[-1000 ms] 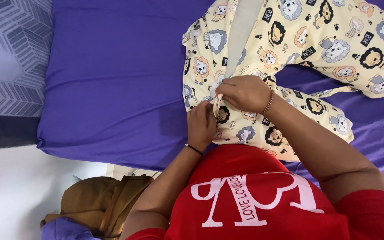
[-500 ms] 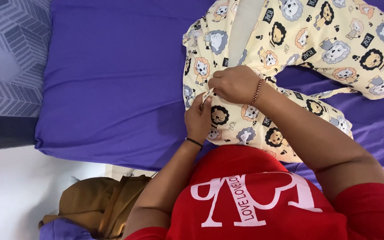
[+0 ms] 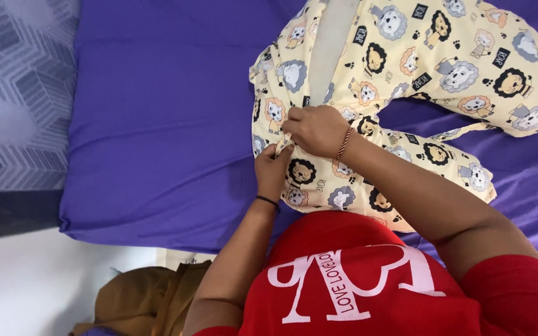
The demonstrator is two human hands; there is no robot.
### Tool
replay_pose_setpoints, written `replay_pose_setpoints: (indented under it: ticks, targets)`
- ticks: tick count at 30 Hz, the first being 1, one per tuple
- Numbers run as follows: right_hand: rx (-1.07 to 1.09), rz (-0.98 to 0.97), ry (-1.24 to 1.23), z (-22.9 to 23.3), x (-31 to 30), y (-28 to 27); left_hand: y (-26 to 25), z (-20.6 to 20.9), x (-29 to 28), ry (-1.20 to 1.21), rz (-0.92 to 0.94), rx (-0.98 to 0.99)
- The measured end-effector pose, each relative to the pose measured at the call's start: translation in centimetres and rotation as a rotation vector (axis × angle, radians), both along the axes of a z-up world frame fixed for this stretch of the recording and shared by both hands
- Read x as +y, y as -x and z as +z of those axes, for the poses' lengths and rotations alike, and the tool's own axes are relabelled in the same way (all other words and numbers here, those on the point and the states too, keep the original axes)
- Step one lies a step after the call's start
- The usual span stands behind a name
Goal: The person assembles a U-shaped pillow by inserting the inner cushion into a patterned cover, smoothing the fabric, and fastening the Velcro closure. The pillow is then adjusted and placed on a purple bedsheet.
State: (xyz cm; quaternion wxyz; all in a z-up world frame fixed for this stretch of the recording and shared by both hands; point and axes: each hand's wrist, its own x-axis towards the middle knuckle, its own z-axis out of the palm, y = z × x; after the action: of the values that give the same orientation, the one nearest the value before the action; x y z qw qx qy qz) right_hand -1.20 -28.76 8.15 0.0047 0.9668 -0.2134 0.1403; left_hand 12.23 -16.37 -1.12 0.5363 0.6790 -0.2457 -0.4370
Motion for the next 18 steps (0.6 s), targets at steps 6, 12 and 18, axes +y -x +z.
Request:
replay_pose_setpoints:
  ticks: [6,12,18]
  targets:
    - [-0.03,-0.088,-0.114,-0.6,0.3,0.2,-1.0,-1.8,-1.6,-0.136,-0.054,-0.038]
    - [-0.137,-0.117,-0.296,4.9,2.2,5.1,-1.6,-0.4,0.0,-0.173,-0.044,-0.203]
    - [-0.44,-0.379,-0.165,1.3,5.2,21.5,-1.8,-5.2,7.0,0.067,0.055,-0.156]
